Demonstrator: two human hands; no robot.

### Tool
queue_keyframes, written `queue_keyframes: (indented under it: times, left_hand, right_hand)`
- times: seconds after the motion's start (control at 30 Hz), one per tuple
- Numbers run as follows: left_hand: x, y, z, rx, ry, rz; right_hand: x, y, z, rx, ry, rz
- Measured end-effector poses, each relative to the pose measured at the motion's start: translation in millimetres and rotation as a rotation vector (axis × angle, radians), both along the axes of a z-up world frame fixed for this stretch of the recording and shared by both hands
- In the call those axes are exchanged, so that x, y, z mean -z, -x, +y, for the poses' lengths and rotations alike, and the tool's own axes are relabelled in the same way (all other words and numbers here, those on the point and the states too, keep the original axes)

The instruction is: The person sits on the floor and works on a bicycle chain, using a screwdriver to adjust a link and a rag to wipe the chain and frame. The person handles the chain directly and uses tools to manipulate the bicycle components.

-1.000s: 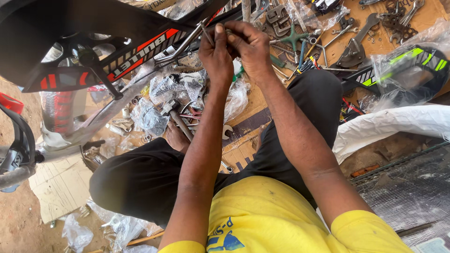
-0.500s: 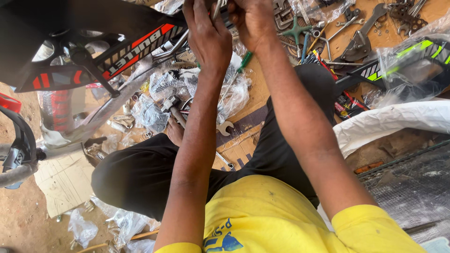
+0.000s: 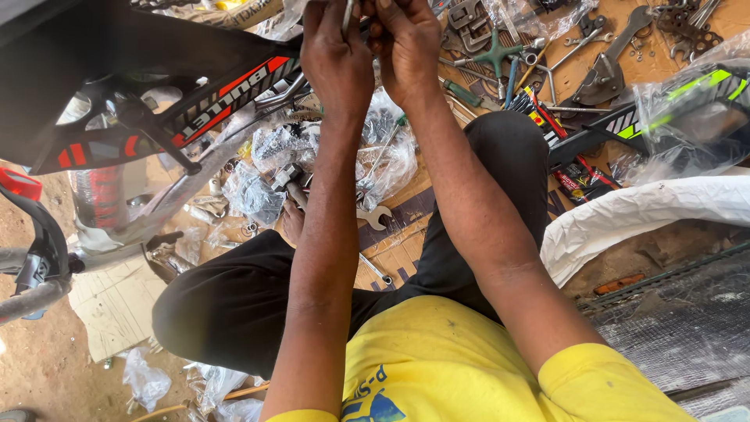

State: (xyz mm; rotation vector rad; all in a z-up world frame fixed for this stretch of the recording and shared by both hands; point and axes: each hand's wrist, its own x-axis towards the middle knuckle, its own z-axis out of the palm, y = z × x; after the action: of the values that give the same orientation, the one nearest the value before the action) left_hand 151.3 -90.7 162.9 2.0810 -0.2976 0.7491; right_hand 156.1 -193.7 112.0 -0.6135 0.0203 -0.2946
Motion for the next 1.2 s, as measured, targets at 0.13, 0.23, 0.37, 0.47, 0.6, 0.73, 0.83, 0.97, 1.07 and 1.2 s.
queue_keyframes:
  times: [0.13,0.23,0.37,0.47,0.6,0.73,0.83,0.97,1.07,1.2]
  left_hand:
    - [2.1,4.7,1.4,0.016,-0.043,0.023]
    - [2.7,6.2,0.6,-0.017,-0.078,0.051]
    - [0.1,5.2,1.7,-0.038,-0.093,0.053]
    - [1.5,3.4,2.6,-0.043,-0.104,0.086]
    - [10.3,-4.6,3.5,-0.052,-0.095,0.058]
    - [12.0,-9.2,2.8,-0.001,-0.061,0.169]
    - [-2.2,-7.7,0.1,0.026,-0.067,0.194]
    - [-22.5,-12.6,-8.5,0.074,-0.059,0.360]
    - [-33.0,-17.9,-8.7,0.178,0.098,0.344]
    - [-27.2,-25.9,-10.6,0.108,0.014,0.439]
  right_hand:
    - [0.6,2.3,12.2,0.227,0.182,0.025]
    - [2.7,7.3,18.5,0.303,0.265,-0.014]
    - [2.1,4.9,23.3,0.359,0.313,0.054]
    - [-1.1,4.1,26.7,0.361,0.333,0.081]
    - [-4.1,-0.8,27.6,0.375,0.358,0.066]
    - [-2.6,-1.1,26.1,0.406,0.452,0.041]
    - [0.7,-3.4,25.2,0.441,0.520,0.022]
    - [8.9,-5.2,21.2,0.410,0.464,0.018]
    - [4.5,-11.7,13.9,0.370,0.359,0.026]
    - [-0.6,-4.7,6.9,0.195,0.115,0.007]
